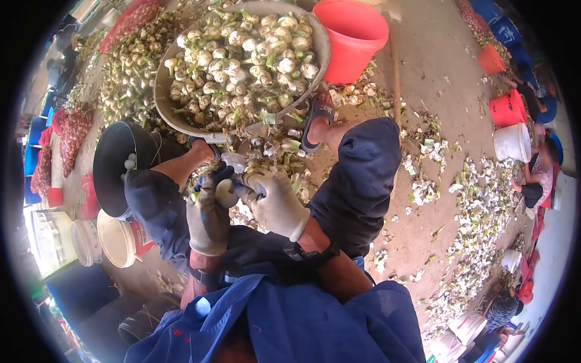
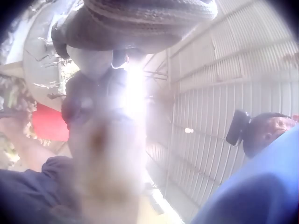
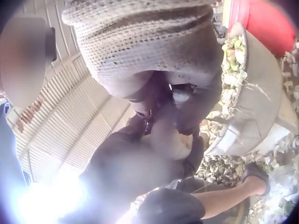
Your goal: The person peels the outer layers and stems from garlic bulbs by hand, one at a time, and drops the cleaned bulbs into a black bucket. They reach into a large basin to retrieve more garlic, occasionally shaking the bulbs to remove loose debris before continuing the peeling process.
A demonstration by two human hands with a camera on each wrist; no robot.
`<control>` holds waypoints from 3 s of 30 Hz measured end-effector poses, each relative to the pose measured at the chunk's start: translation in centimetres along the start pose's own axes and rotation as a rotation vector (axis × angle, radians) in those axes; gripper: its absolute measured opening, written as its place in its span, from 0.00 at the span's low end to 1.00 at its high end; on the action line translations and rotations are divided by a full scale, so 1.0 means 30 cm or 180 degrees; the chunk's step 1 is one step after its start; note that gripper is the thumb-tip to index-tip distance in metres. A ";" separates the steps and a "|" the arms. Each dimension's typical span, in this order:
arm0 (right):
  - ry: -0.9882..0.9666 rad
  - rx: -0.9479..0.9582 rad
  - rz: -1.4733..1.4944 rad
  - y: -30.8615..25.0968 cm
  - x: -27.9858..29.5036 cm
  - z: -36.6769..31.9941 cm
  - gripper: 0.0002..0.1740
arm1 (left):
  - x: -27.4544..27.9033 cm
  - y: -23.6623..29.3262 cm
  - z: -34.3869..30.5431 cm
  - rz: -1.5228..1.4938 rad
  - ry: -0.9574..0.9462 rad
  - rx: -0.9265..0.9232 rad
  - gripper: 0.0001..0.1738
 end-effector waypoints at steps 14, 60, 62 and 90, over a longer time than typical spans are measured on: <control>0.0602 0.0257 -0.0086 -0.086 -0.053 -0.020 0.20 | 0.009 0.011 -0.013 -0.0544 -0.0123 -0.0128 0.33; 0.0428 0.0411 -0.0414 -0.114 -0.053 -0.027 0.20 | 0.037 0.011 0.002 -0.1226 0.0243 -0.0028 0.23; 0.0479 0.0548 -0.0685 -0.129 -0.068 -0.025 0.20 | 0.053 0.006 -0.008 -0.0827 0.0131 -0.0158 0.26; 0.0185 -0.0491 0.0399 0.096 -0.044 -0.042 0.14 | 0.514 0.263 0.092 0.4092 0.1759 -0.2292 0.31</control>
Point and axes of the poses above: each hand's wrist, its own z-axis towards the middle knuckle, its own x-axis out of the back of the hand, y = z × x, the point moved 2 cm from there along z, towards the middle knuckle, and after that the axes turned 4 degrees about -x, right-handed, at the moved point
